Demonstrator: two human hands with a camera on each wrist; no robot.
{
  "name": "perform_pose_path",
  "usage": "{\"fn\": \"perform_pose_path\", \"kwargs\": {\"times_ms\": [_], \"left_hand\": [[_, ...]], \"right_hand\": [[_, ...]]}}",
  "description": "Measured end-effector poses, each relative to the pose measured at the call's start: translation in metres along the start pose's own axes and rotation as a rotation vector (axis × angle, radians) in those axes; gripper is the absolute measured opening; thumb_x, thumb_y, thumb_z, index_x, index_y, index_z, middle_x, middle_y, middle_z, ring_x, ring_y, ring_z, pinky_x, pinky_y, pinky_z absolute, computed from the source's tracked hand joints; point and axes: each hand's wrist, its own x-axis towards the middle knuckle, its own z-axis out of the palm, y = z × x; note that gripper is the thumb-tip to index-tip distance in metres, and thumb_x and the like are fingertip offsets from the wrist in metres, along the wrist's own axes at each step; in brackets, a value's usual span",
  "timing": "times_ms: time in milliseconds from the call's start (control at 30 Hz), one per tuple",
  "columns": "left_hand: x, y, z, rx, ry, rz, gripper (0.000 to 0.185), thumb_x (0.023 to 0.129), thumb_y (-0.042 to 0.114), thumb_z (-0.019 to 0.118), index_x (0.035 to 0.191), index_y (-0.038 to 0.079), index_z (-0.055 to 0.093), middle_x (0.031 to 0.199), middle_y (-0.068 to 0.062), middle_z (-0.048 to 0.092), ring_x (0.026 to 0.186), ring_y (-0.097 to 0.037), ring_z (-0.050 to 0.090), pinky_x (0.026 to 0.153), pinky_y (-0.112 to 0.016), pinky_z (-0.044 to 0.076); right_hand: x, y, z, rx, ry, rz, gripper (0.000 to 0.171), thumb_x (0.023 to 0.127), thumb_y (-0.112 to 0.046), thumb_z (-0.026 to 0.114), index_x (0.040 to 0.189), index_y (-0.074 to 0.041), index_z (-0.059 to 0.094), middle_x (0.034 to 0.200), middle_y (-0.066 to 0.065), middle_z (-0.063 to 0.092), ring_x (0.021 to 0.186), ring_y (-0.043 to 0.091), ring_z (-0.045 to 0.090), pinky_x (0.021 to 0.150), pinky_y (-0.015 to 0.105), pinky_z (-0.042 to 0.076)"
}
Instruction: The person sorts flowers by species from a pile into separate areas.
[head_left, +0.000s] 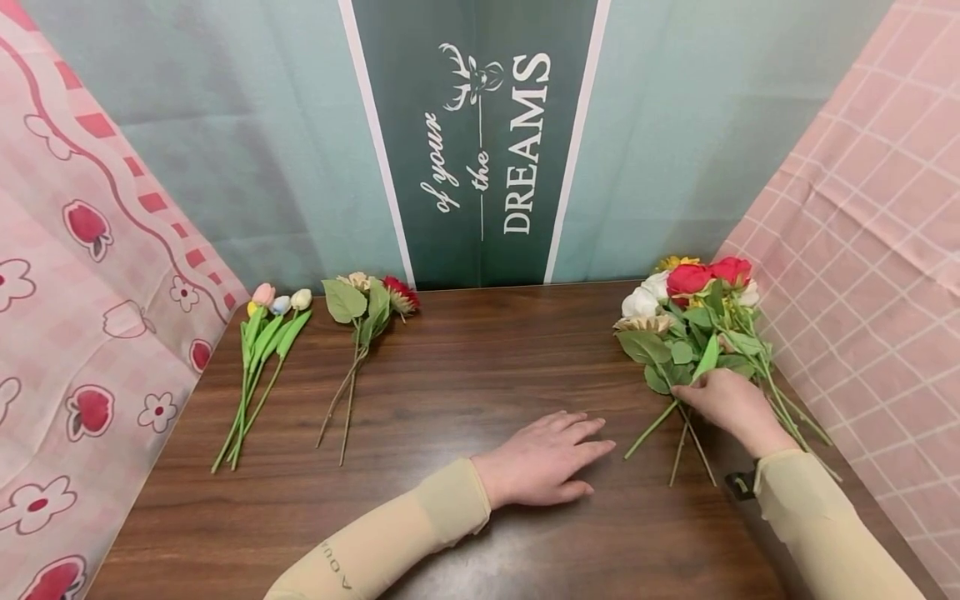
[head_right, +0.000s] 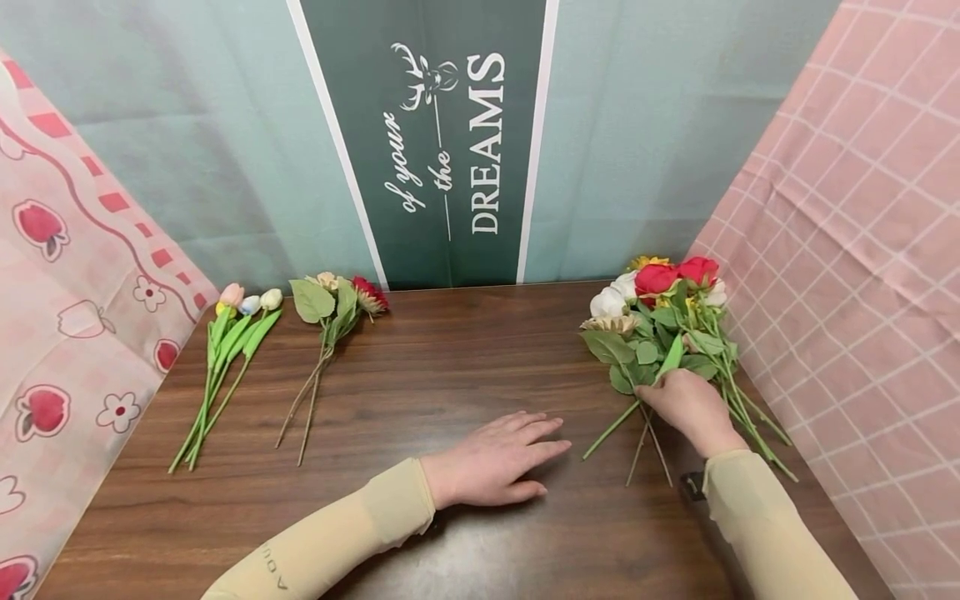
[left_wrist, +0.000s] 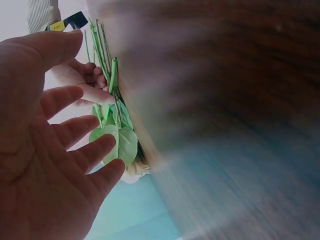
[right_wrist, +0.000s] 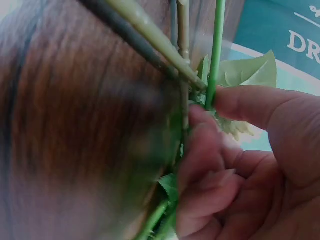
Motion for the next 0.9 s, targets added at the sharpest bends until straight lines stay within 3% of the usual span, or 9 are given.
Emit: {"fn": "perform_pose_path", "kwargs": {"times_ms": [100,233,433,600,667,800,900], "left_hand": [[-0.001,-0.002,0.002,-0.015,0.006,-0.001,0.065,0.104,0.051,0.053,0.16,0.022,0.037,0.166,-0.007,0.028,0.152,-0.026,0.027,0.123,-0.039,0.021],[-0.003,-0.004,0.001,-0.028,0.021,-0.003,0.065,0.104,0.049,0.054,0.16,0.021,0.038,0.166,-0.008,0.03,0.151,-0.026,0.028,0.123,-0.038,0.022],[-0.008,-0.009,-0.003,-0.04,0.056,-0.029,0.064,0.103,0.048,0.056,0.159,0.02,0.04,0.165,-0.009,0.032,0.149,-0.026,0.033,0.123,-0.037,0.024],[-0.014,-0.02,-0.007,-0.092,0.059,-0.076,0.063,0.104,0.045,0.057,0.158,0.018,0.041,0.165,-0.01,0.032,0.15,-0.026,0.033,0.123,-0.038,0.024],[-0.017,-0.026,-0.008,-0.122,0.064,-0.101,0.062,0.104,0.042,0.058,0.158,0.018,0.042,0.164,-0.01,0.034,0.149,-0.026,0.033,0.122,-0.038,0.024],[-0.021,-0.034,-0.007,-0.17,0.079,-0.144,0.059,0.103,0.039,0.059,0.157,0.018,0.044,0.162,-0.009,0.037,0.148,-0.025,0.036,0.121,-0.038,0.027],[-0.022,-0.036,-0.006,-0.184,0.095,-0.155,0.058,0.103,0.038,0.06,0.156,0.018,0.045,0.161,-0.01,0.039,0.146,-0.026,0.039,0.12,-0.038,0.029]], "right_hand": [[0.002,0.004,0.002,0.091,-0.032,0.023,0.049,0.099,-0.05,0.062,0.067,-0.013,0.06,0.061,0.0,0.058,0.058,0.018,0.055,0.054,0.034,0.042],[0.0,0.003,0.002,0.266,-0.051,0.076,0.048,0.098,-0.049,0.064,0.083,-0.004,0.07,0.068,0.001,0.062,0.063,0.017,0.059,0.055,0.033,0.048],[-0.007,-0.005,0.007,0.594,0.008,0.099,0.043,0.099,-0.043,0.067,0.084,-0.002,0.066,0.063,-0.003,0.056,0.055,0.011,0.054,0.05,0.028,0.048],[-0.02,-0.023,0.015,0.73,0.078,0.087,0.04,0.098,-0.044,0.069,0.085,-0.005,0.067,0.063,-0.005,0.057,0.055,0.009,0.053,0.049,0.027,0.047],[-0.024,-0.031,0.018,0.815,0.088,0.09,0.038,0.098,-0.042,0.069,0.086,-0.006,0.067,0.063,-0.006,0.058,0.054,0.008,0.053,0.048,0.025,0.047],[-0.026,-0.047,0.026,1.089,0.077,0.101,0.027,0.099,-0.03,0.071,0.083,-0.009,0.069,0.064,-0.005,0.059,0.054,0.008,0.056,0.046,0.022,0.045],[-0.024,-0.053,0.033,1.187,0.06,0.107,0.023,0.099,-0.026,0.072,0.084,-0.008,0.07,0.065,-0.004,0.061,0.054,0.008,0.058,0.045,0.02,0.045]]}}
